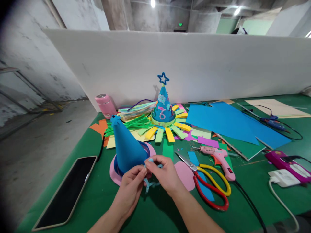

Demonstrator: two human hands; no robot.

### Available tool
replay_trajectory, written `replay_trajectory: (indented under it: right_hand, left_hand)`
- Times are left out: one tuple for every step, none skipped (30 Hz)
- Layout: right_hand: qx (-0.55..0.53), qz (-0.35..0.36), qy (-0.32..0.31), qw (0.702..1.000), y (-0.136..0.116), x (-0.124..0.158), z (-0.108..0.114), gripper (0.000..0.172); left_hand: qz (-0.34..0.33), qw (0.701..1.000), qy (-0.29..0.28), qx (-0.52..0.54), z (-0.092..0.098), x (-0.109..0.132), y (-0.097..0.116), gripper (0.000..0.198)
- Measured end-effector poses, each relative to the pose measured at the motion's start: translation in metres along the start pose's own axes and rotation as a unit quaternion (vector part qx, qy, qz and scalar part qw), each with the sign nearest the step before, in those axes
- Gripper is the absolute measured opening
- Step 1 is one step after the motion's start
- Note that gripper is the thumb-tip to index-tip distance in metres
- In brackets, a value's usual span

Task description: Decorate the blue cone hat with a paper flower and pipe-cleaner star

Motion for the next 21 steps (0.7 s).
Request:
replay_trajectory:
  right_hand:
    - [0.010,-0.002,0.011,1.000,-0.001,-0.001,0.004,0.014]
    - [0.023,-0.003,0.024,0.999,-0.002,-0.003,0.008,0.019]
    - [0.038,-0.004,0.035,0.999,-0.003,-0.004,0.012,0.023]
    - [0.053,-0.001,0.040,0.998,-0.005,-0.005,0.015,0.025]
    - [0.064,0.003,0.036,0.997,-0.007,-0.006,0.016,0.024]
    - [0.072,0.009,0.025,0.997,-0.009,-0.008,0.015,0.022]
    - [0.078,0.015,0.007,0.997,-0.011,-0.009,0.013,0.019]
    - [0.082,0.018,-0.012,0.996,-0.012,-0.011,0.010,0.016]
    - [0.086,0.022,-0.031,0.996,-0.013,-0.012,0.006,0.015]
    - [0.090,0.024,-0.048,0.995,-0.013,-0.014,0.002,0.016]
    - [0.092,0.026,-0.063,0.993,-0.013,-0.016,-0.001,0.017]
    - [0.095,0.027,-0.075,0.992,-0.013,-0.017,-0.003,0.018]
    - [0.096,0.029,-0.084,0.991,-0.012,-0.018,-0.005,0.020]
    - [0.097,0.031,-0.093,0.990,-0.012,-0.020,-0.006,0.020]
    - [0.098,0.033,-0.101,0.989,-0.011,-0.021,-0.006,0.020]
    - [0.100,0.035,-0.109,0.988,-0.011,-0.021,-0.006,0.020]
    - [0.101,0.037,-0.118,0.987,-0.011,-0.022,-0.005,0.020]
    - [0.104,0.039,-0.127,0.986,-0.011,-0.022,-0.003,0.019]
    - [0.107,0.039,-0.137,0.984,-0.011,-0.023,-0.002,0.019]
    - [0.110,0.039,-0.145,0.983,-0.012,-0.023,0.000,0.018]
    - [0.113,0.037,-0.149,0.982,-0.011,-0.024,0.002,0.017]
  left_hand:
    - [0.012,1.000,0.003,0.018,0.000,0.000,0.000,0.014]
    - [0.023,0.999,0.005,0.033,-0.001,0.000,0.001,0.014]
    - [0.032,0.998,0.006,0.045,-0.001,0.001,0.001,0.014]
    - [0.040,0.998,0.006,0.052,-0.002,0.001,0.001,0.014]
    - [0.045,0.997,0.006,0.055,-0.002,0.002,0.001,0.014]
    - [0.046,0.997,0.006,0.054,-0.003,0.002,0.001,0.014]
    - [0.044,0.998,0.005,0.050,-0.003,0.003,0.001,0.014]
    - [0.038,0.998,0.004,0.045,-0.003,0.003,0.002,0.014]
    - [0.030,0.999,0.003,0.038,-0.003,0.004,0.002,0.014]
    - [0.020,0.999,0.003,0.031,-0.003,0.004,0.003,0.015]
    - [0.011,1.000,0.003,0.026,-0.002,0.005,0.003,0.015]
    - [0.003,1.000,0.003,0.022,-0.002,0.005,0.004,0.016]
    - [-0.005,1.000,0.004,0.022,-0.001,0.006,0.004,0.016]
    - [-0.010,1.000,0.005,0.024,-0.001,0.006,0.004,0.017]
    - [-0.013,1.000,0.005,0.027,-0.001,0.006,0.004,0.017]
    - [-0.011,0.999,0.005,0.030,-0.001,0.006,0.003,0.016]
    - [-0.005,0.999,0.003,0.036,-0.001,0.006,0.002,0.015]
    - [0.005,0.999,0.000,0.044,-0.002,0.005,0.001,0.014]
    - [0.019,0.998,-0.005,0.058,-0.002,0.003,-0.001,0.013]
    - [0.035,0.996,-0.013,0.077,-0.003,0.002,-0.002,0.014]
    - [0.051,0.994,-0.022,0.098,-0.003,0.000,-0.004,0.015]
Point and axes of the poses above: each hand's wrist, its own x-axis away from the middle knuckle, its own z-axis out of the back of the hand, y = z × x, the point moved 4 cm from there along -x, towards the middle knuckle, and after that the axes turned 14 degrees about z, right-handed, at the moved point
